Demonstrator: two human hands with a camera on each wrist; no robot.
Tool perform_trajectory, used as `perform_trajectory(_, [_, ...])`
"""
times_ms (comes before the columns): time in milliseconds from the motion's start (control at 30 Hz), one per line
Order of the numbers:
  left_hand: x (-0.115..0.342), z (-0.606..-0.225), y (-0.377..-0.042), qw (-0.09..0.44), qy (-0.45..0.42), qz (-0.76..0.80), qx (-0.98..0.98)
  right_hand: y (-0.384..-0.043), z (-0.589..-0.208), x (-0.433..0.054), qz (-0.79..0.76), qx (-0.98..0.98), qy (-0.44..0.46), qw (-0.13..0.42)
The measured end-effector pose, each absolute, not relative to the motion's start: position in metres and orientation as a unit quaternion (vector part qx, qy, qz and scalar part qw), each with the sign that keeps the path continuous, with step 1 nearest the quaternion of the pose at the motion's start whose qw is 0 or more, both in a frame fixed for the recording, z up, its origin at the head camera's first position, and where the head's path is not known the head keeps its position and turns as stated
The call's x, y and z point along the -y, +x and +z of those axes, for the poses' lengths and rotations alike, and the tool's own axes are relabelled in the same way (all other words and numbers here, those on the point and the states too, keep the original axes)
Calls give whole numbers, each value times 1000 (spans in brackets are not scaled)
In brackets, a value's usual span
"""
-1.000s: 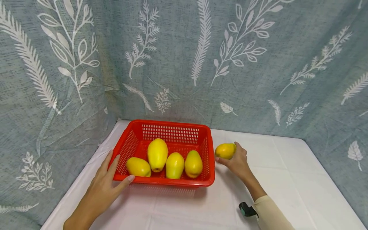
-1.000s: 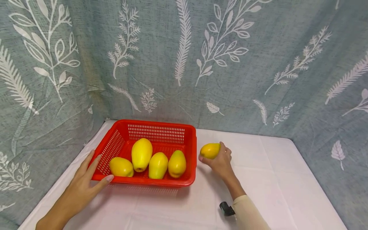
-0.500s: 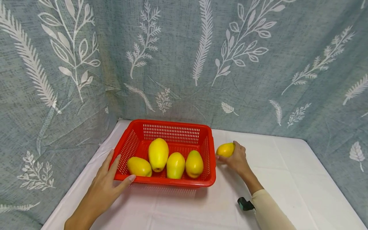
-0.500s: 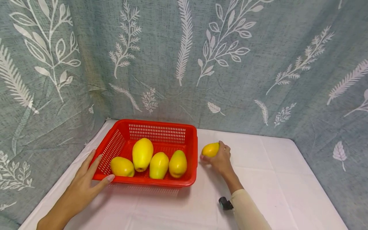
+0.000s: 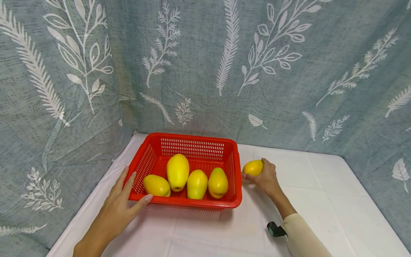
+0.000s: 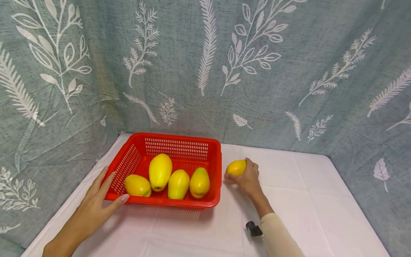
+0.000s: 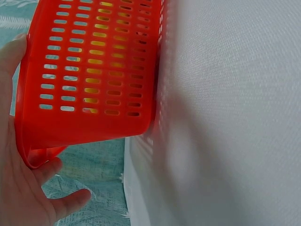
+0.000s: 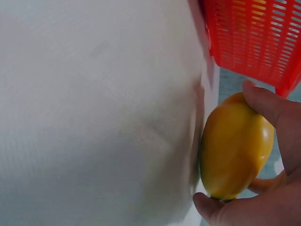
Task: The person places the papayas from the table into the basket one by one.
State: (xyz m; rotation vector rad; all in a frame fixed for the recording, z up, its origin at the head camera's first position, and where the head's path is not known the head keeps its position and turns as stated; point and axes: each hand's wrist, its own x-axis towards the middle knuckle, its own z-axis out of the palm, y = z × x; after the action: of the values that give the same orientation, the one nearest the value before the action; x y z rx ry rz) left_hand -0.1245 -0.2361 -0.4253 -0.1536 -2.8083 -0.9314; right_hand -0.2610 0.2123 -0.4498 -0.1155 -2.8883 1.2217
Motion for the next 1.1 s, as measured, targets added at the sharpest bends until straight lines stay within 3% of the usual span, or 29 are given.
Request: perform_trajectory(1100, [237,-431,-124,108,-56,-315,941,-214,-381,-207,441,895,13,63])
